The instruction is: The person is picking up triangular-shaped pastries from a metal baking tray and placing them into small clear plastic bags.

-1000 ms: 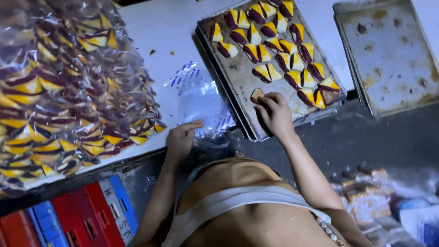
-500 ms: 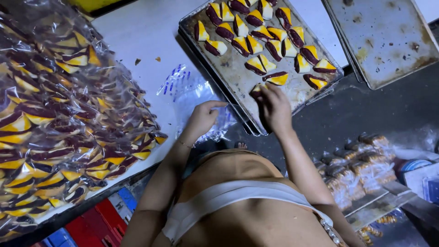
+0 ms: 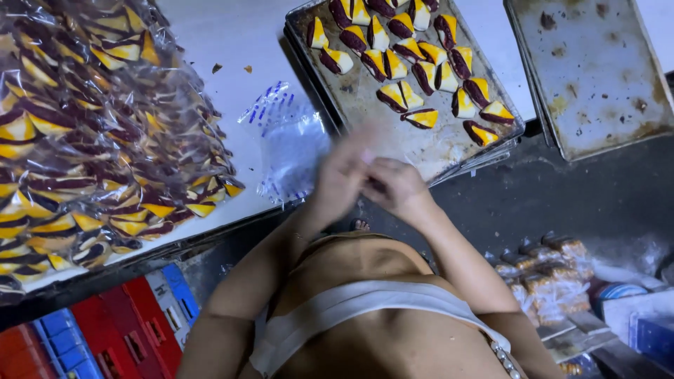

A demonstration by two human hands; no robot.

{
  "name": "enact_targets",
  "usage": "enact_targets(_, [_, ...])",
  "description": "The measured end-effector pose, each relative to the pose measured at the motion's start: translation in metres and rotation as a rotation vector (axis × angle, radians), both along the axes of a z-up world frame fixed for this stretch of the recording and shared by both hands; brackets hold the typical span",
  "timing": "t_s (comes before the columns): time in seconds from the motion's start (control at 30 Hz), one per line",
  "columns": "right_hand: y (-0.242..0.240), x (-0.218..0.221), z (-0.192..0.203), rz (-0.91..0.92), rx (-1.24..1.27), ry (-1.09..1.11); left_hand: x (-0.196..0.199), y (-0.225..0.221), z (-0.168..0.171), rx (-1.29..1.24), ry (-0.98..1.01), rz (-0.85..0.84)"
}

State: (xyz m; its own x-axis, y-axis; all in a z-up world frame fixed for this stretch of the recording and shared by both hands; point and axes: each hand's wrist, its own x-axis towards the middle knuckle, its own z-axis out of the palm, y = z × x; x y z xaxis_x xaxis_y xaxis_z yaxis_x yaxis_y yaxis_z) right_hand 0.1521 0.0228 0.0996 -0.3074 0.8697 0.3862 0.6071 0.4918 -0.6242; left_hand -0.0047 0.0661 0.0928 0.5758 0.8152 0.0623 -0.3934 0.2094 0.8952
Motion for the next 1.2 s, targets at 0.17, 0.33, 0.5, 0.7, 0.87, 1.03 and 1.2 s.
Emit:
enact_targets(0.17, [-0.036, 0.001, 0.045, 0.282, -0.058, 0.137, -0.034, -0.001, 0.003, -0.152, 0.156, -0.105])
enact_targets(0.33, [-0.04, 0.025, 0.016, 0.298, -0.032, 0.183, -0.019, -0.042, -0.059, -0.47, -0.006, -0.093])
enact_targets(0.5, [-0.015, 0.03, 0.053, 0.376, -0.028, -0.063, -0.017, -0.041, -0.095, -0.489, -0.01, 0.295])
enact_targets(0.7, [0.066, 0.105, -0.07, -0.395, 0.258, -0.61, -0.049, -0.048, -0.069, -0.486, -0.161, 0.644])
enact_targets(0.87, [0.023, 0.1, -0.063, -0.537, 0.06, -0.034, -0.056, -0.055, -0.085, -0.531, -0.111, 0.638])
enact_targets(1.03, [-0.011, 0.114, -0.049, -0.59, 0.049, -0.039, -0.054, -0.05, -0.062, -0.523, -0.06, 0.62])
enact_targets(1.2, [-0.009, 0.143, -0.055, -0.867, -0.015, -0.198, -0.055, -0.033, -0.054, -0.534, -0.05, 0.558])
